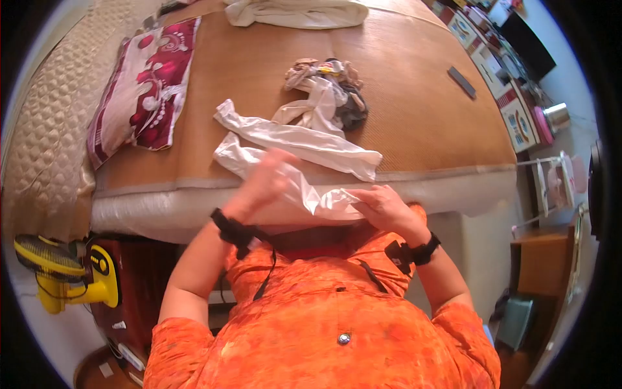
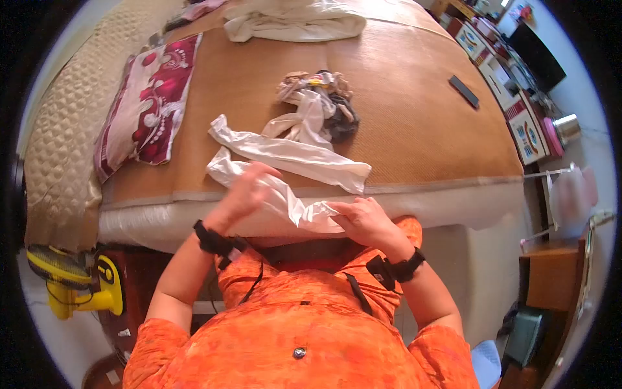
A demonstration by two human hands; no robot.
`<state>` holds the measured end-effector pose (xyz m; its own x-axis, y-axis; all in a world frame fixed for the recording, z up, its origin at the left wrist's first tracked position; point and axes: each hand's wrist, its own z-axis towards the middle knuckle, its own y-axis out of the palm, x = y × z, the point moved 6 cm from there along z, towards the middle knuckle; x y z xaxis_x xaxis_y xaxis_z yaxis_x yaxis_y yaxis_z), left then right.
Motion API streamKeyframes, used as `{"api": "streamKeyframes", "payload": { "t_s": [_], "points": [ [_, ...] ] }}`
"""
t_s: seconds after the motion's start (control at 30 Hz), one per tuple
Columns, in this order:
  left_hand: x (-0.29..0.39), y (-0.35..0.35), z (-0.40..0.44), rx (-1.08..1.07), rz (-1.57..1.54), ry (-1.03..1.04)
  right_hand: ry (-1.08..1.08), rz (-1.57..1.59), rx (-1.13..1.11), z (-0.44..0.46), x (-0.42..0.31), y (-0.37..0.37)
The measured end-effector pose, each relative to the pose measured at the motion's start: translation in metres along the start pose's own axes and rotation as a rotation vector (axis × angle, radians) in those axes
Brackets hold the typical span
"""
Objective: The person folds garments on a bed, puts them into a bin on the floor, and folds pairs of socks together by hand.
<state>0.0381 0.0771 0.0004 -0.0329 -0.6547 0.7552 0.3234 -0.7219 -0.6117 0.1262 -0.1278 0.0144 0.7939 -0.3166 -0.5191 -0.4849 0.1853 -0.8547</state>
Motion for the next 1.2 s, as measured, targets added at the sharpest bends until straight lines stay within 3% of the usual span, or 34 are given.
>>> {"api": "streamKeyframes", "payload": {
  "t_s": [0.1,0.17,0.23,0.33,0.37,0.43,0.47,0.5,0.57,0.67,0.77,0.83,0.9,0.97,1.07,1.1,1.17,1.2],
  "points": [
    [-0.11,-0.051,-0.01,0.36,0.389,-0.41,0.131,0.112,-0.053,-0.016,0.027,0.013],
    [-0.157,-0.07,-0.028,0.523,0.569,-0.467,0.226,0.318,-0.152,-0.026,0.04,0.024],
    [-0.191,-0.069,-0.04,0.22,0.397,-0.759,0.314,0.431,-0.078,-0.036,0.047,0.022],
    [-0.198,-0.081,-0.051,0.33,0.223,-0.655,0.234,0.921,0.243,-0.043,0.069,0.016],
    [-0.202,-0.085,-0.055,0.326,0.222,-0.655,0.237,0.922,0.244,-0.046,0.071,0.014],
    [-0.206,-0.101,-0.065,0.493,-0.03,-0.563,0.464,1.062,0.402,-0.055,0.089,0.008],
    [-0.216,-0.105,-0.069,0.557,-0.301,-0.545,0.397,1.16,0.479,-0.054,0.092,0.005],
    [-0.206,-0.116,-0.071,0.567,-0.294,-0.551,0.391,1.165,0.467,-0.052,0.097,0.007],
    [-0.179,-0.135,-0.077,0.599,-0.55,-0.753,0.436,1.229,0.712,-0.054,0.114,0.006],
    [-0.166,-0.152,-0.079,0.7,-0.788,-0.656,0.47,1.458,0.784,-0.044,0.107,0.007],
    [-0.149,-0.148,-0.078,0.657,-0.946,-0.633,0.566,1.336,0.592,-0.04,0.126,0.029],
    [-0.135,-0.145,-0.074,0.631,-0.949,-0.627,0.621,1.245,0.515,-0.041,0.135,0.038],
    [-0.133,-0.154,-0.07,0.721,-0.83,-0.449,0.679,1.145,0.44,-0.038,0.134,0.044],
    [-0.141,-0.167,-0.069,0.769,-0.733,-0.342,0.723,1.27,0.567,-0.038,0.129,0.04],
    [-0.124,-0.18,-0.06,0.897,-0.638,-0.157,0.737,1.447,0.509,-0.037,0.128,0.042],
    [-0.125,-0.18,-0.055,0.9,-0.635,-0.157,0.738,1.523,0.463,-0.035,0.127,0.044],
    [-0.141,-0.171,-0.044,0.749,-0.485,-0.428,0.753,1.538,0.443,-0.03,0.132,0.047],
    [-0.155,-0.165,-0.038,0.727,-0.39,-0.455,0.774,1.524,0.421,-0.026,0.135,0.051]
  ]
}}
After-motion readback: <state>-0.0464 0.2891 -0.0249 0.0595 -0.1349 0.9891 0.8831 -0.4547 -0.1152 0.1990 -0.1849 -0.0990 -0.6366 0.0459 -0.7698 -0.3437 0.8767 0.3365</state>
